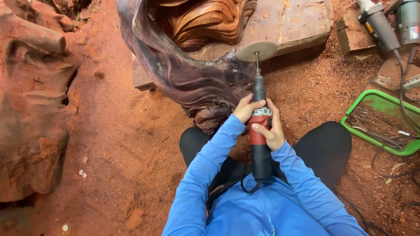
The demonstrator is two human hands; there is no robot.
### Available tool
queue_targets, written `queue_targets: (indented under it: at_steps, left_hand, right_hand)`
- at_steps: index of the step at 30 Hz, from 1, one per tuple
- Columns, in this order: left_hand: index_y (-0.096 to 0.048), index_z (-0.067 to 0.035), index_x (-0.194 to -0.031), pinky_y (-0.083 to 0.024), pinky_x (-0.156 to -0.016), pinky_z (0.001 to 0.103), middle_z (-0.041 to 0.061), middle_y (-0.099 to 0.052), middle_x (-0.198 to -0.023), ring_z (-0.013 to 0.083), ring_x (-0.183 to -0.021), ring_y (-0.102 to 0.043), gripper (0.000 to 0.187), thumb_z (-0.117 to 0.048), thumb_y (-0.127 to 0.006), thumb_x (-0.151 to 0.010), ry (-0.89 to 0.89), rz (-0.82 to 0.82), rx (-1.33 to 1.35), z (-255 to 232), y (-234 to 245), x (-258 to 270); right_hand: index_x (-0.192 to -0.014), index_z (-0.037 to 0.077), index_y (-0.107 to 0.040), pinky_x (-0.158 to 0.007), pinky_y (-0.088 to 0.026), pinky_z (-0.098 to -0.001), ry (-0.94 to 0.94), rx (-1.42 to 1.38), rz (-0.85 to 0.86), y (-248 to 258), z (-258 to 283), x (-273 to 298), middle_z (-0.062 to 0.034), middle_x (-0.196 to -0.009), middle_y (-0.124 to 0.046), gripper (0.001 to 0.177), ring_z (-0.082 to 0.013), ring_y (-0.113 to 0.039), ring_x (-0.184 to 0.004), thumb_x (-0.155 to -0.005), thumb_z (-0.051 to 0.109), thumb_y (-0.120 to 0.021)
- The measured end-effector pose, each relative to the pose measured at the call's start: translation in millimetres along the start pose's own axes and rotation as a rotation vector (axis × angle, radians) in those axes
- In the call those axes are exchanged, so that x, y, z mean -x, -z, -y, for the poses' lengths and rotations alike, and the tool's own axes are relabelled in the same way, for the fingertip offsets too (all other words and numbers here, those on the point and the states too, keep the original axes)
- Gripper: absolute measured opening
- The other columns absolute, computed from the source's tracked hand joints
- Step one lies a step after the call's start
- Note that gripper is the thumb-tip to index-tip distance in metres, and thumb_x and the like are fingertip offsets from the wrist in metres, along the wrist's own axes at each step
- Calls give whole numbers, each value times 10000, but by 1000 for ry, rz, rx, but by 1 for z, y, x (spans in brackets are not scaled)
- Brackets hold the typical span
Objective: Sanding and polishing a large wooden sculpture using a handheld power tool in a workshop.
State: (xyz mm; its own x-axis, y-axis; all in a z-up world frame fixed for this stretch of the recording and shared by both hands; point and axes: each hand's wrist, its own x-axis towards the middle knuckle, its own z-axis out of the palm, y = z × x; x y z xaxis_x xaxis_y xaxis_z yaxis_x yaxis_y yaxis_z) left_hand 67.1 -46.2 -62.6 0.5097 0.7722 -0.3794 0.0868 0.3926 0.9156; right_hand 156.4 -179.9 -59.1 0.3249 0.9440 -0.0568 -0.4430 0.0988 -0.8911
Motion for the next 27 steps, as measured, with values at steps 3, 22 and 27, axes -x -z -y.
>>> queue_targets:
  at_steps: [3, 22, 27]
  left_hand:
    - [-734, -91, -1109, -601, -702, 358, 138, -715, -846, 203, -795, -699, 339, -200, -858, -812, -28, -19, -23, -1, 0, -10]
    - [-717, -105, -1166, -568, -883, 435, 143, -733, -982, 240, -955, -700, 432, -303, -861, -810, -9, 21, -185, 18, 27, 18]
    - [-701, -112, -1198, -553, -910, 466, 158, -736, -1016, 303, -1000, -711, 473, -347, -846, -814, 57, 49, -307, 29, 43, 36]
  right_hand:
    - [-1634, 158, -255, -683, -634, -480, 48, 35, 26, -3, 9, -8, -256, -1289, -608, 1013, -307, -706, -915, -789, 152, -813]
    - [-1644, 166, -121, -532, -668, -507, -8, -74, 46, -17, -33, 18, -337, -1283, -564, 1001, -413, -725, -726, -860, 118, -741]
    - [-1651, 197, -92, -499, -680, -495, -37, -150, -4, -50, -34, 41, -344, -1193, -612, 1014, -417, -736, -636, -866, 106, -727]
